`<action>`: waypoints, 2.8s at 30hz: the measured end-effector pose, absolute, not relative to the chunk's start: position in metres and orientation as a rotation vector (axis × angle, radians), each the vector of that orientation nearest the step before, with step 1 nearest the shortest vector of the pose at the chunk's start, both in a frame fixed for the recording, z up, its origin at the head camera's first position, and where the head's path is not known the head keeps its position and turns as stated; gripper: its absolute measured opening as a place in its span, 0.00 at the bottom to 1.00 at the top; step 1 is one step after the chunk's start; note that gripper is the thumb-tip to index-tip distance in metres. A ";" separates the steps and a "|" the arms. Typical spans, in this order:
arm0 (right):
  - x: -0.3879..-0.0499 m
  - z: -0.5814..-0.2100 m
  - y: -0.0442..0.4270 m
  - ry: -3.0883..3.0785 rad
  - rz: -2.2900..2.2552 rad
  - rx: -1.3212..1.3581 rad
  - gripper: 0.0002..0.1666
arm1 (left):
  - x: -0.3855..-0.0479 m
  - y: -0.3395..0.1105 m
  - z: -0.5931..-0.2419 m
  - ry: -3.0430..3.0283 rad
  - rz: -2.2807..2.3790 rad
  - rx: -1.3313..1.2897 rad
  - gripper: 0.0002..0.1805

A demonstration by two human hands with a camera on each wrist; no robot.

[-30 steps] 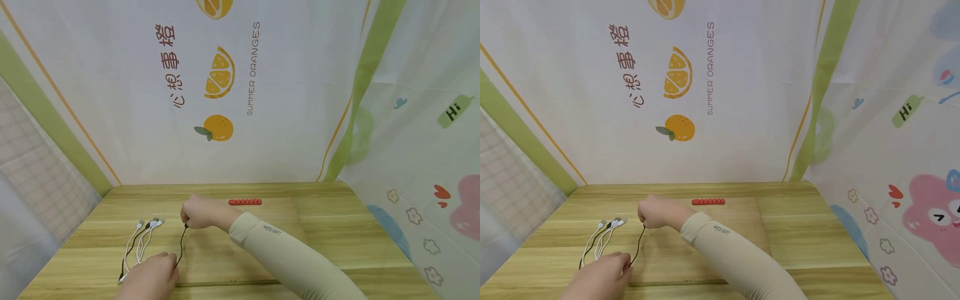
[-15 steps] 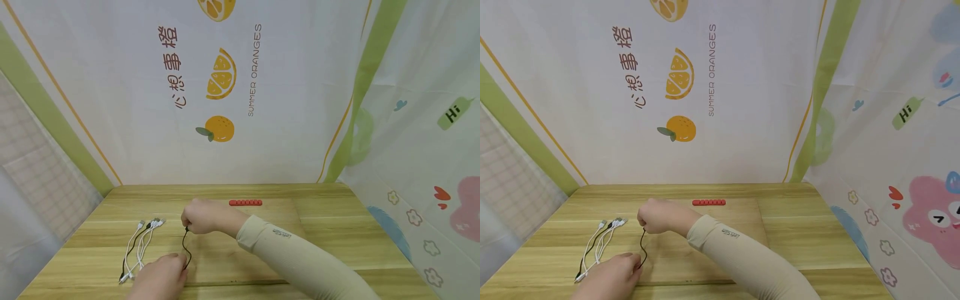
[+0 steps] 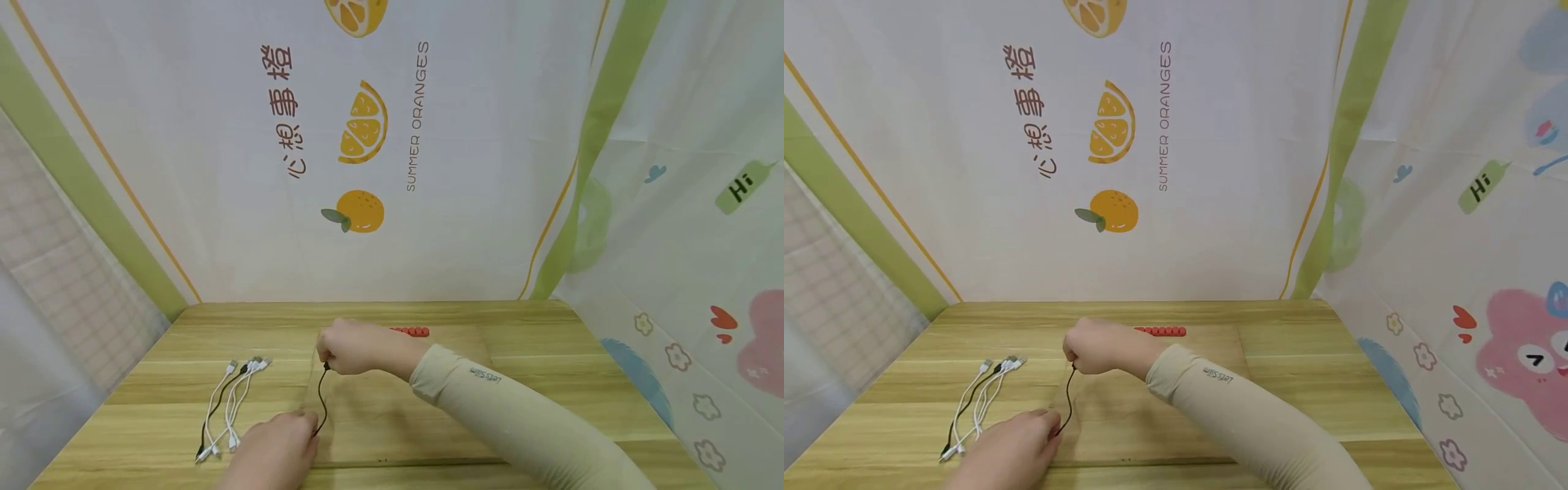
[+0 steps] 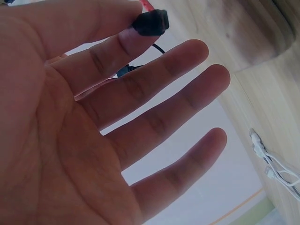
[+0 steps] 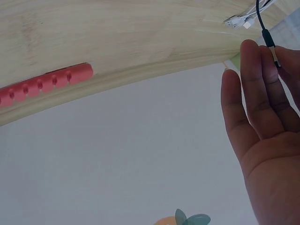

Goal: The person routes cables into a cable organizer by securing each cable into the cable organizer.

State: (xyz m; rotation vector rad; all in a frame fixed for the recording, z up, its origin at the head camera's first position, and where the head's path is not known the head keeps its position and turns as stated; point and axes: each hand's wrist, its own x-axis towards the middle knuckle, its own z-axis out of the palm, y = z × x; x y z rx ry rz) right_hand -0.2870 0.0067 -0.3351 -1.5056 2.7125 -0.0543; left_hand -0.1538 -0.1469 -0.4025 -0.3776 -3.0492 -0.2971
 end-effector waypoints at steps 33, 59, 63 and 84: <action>-0.298 -0.317 0.059 2.766 -0.003 -1.452 0.08 | -0.172 -0.113 -0.397 -2.966 -0.241 -0.519 0.08; -0.335 -0.334 0.089 3.023 0.100 -1.306 0.09 | -0.197 -0.077 -0.395 -2.920 -0.200 -0.588 0.14; -0.343 -0.341 0.092 3.034 0.141 -1.265 0.07 | -0.202 -0.068 -0.397 -2.923 -0.213 -0.589 0.09; -0.372 -0.383 0.089 3.160 0.307 -1.043 0.07 | -0.237 -0.024 -0.392 -3.019 0.035 -0.535 0.14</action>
